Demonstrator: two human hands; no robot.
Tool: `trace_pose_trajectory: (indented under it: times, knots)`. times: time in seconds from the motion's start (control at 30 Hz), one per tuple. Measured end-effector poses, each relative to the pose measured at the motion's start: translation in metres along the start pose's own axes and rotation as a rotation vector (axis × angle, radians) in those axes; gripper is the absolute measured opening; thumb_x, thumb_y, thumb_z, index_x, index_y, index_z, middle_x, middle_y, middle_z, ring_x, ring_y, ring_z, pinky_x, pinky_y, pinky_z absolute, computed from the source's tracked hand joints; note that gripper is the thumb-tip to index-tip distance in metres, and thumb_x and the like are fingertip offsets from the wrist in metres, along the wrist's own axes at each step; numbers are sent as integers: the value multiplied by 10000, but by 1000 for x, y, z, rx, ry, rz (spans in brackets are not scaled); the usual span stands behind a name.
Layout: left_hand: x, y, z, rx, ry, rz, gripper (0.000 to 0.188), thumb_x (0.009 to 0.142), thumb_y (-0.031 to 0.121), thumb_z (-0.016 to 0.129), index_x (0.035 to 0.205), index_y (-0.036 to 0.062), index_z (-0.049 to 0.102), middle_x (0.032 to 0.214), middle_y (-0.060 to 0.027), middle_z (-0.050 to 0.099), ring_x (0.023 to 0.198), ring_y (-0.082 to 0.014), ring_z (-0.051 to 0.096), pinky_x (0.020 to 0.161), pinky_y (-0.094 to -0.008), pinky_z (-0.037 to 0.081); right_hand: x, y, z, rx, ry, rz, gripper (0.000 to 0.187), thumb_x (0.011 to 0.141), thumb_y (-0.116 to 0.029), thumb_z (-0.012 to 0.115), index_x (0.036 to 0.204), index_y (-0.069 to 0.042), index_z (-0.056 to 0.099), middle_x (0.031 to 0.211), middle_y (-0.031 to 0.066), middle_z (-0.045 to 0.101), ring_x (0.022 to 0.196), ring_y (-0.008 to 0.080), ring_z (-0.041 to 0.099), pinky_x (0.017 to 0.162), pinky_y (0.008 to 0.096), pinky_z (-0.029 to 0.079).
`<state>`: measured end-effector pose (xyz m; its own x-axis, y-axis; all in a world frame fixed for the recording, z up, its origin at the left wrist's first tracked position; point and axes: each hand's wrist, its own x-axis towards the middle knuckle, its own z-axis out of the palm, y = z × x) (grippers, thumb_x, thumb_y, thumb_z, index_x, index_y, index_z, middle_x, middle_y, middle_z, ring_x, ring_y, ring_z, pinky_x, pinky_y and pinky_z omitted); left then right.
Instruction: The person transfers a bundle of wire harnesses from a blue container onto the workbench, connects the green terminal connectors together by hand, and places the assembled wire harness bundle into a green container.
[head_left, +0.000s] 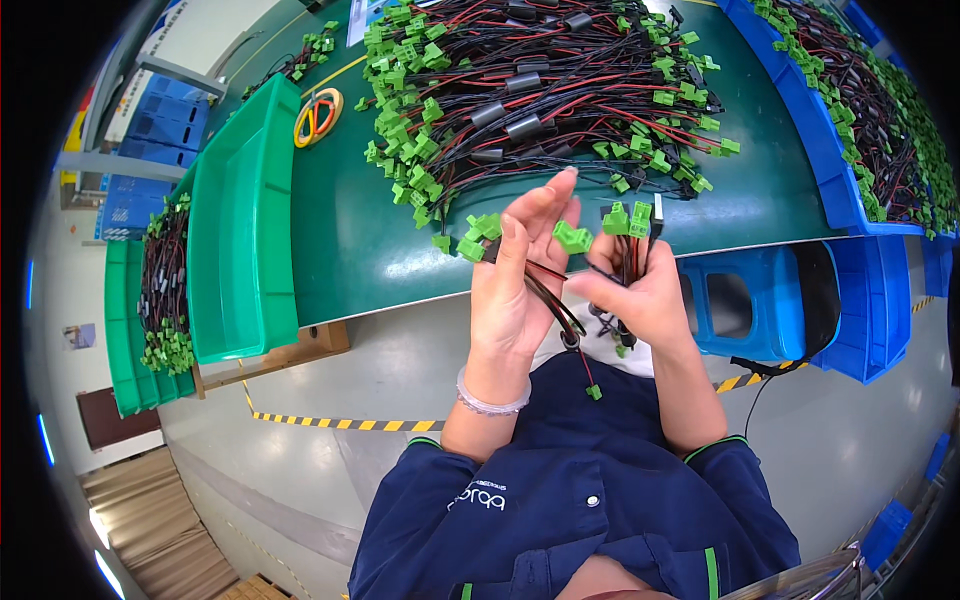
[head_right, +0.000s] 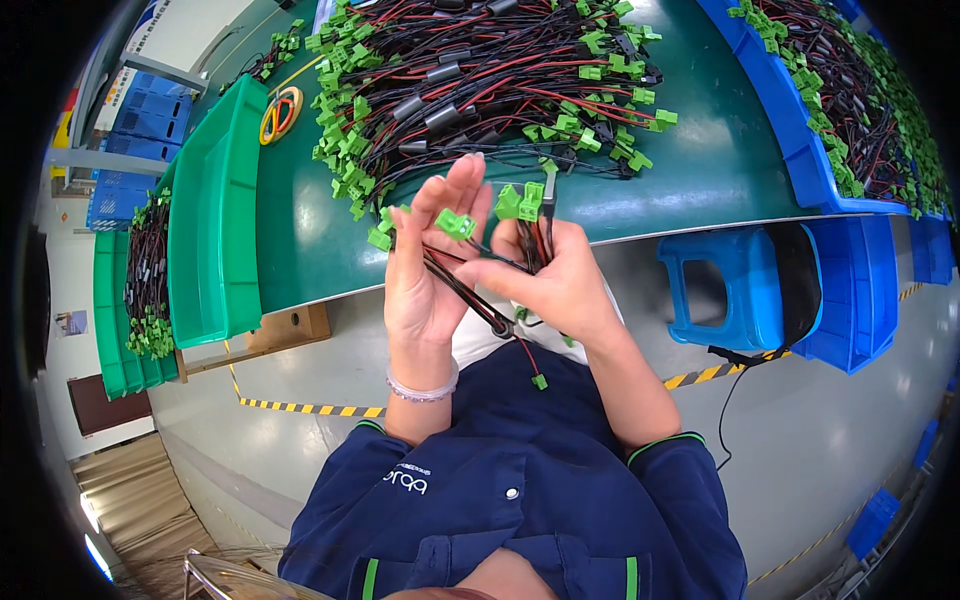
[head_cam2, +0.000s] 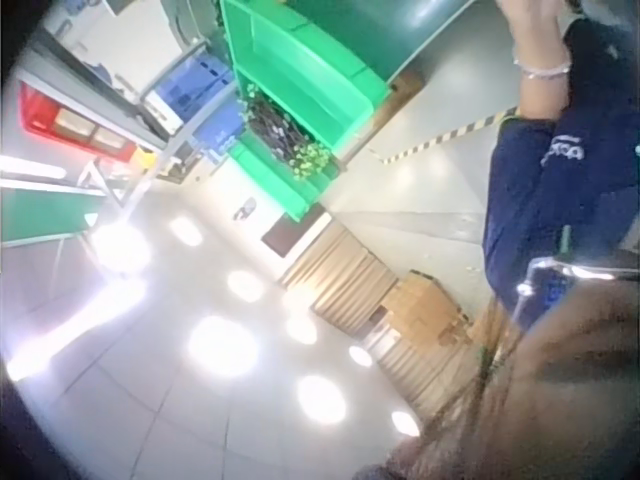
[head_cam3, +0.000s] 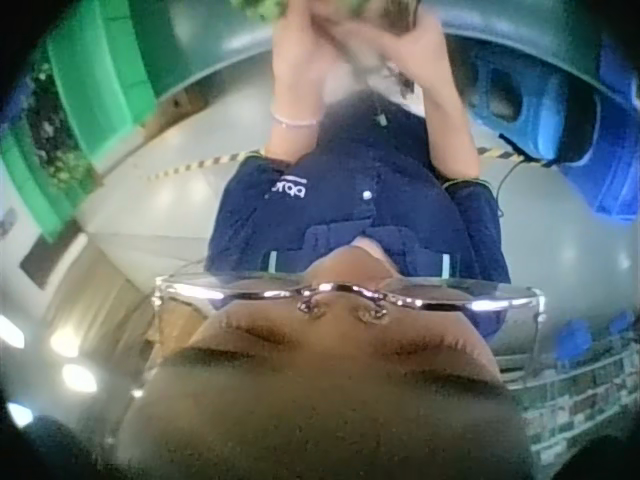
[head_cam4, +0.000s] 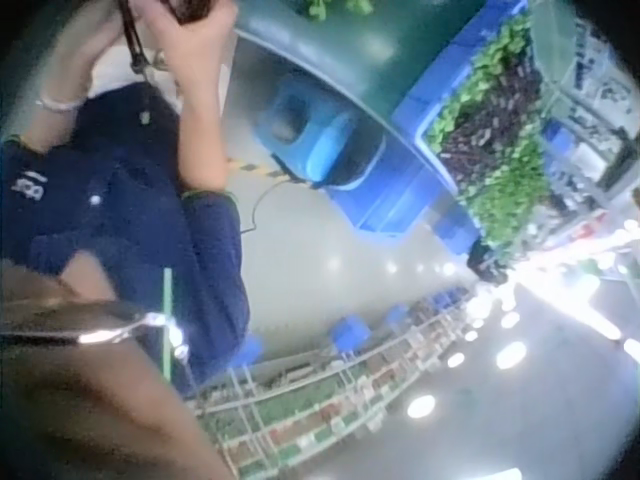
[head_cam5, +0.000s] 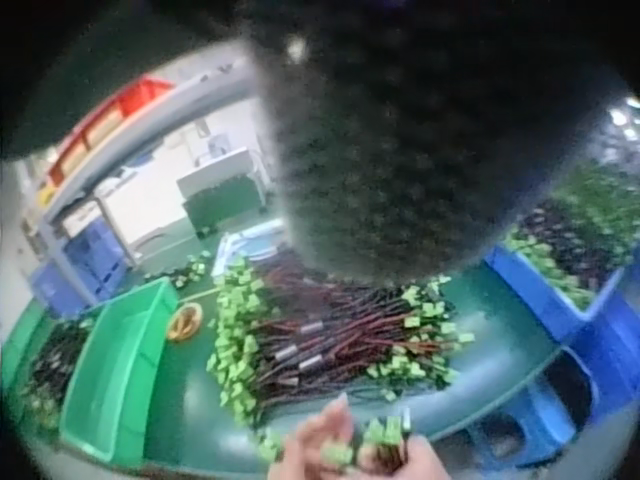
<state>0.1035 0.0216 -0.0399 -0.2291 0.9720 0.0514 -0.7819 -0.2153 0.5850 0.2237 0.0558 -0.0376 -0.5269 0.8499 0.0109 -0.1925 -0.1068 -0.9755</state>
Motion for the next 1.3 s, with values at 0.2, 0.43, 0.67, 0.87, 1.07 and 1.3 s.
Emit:
trace_pose_trajectory:
  times: [0.2,0.43,0.67,0.87,1.07,1.3]
  knots:
    - [-5,2,8,-57,-89,-101,544,846,438,378,1147,-14,420,1275,-161,340,1183,-244,322,995,-352,252,4,4,1,-49,-47,45,138,696,-99,660,709,-23,545,556,-80,416,507,7,321,450,190,246]
    - [-7,-4,8,54,-65,-132,626,847,475,347,1175,-57,388,1263,-169,353,1146,-241,364,970,-364,276,1,6,2,85,12,8,117,706,-64,642,713,-20,535,596,-65,450,529,6,348,475,176,265]
    - [-20,-1,3,238,-2,-165,330,820,93,514,1086,-96,463,1102,-166,500,989,-208,499,887,-333,386,2,4,-4,172,116,-110,84,735,-36,609,765,13,548,701,25,575,569,28,488,518,159,380]
    - [-20,8,-8,395,26,-78,147,818,88,526,888,-38,553,859,-116,582,734,-143,540,626,-237,449,0,0,-5,169,120,-61,96,726,-51,622,714,-1,541,603,-21,522,508,17,423,479,158,327]
    - [-16,11,-12,82,87,-175,202,844,145,493,913,-40,538,803,-70,557,647,-97,456,531,-211,356,-1,2,-6,79,31,-66,132,704,-71,649,709,-14,531,563,-50,454,507,12,373,463,174,284]
    - [-11,18,-16,-197,168,-307,270,879,229,418,955,-19,493,828,-55,457,641,-102,372,511,-201,307,-1,6,2,95,-5,75,154,705,-94,642,689,-31,502,572,-52,455,505,6,369,449,175,282]
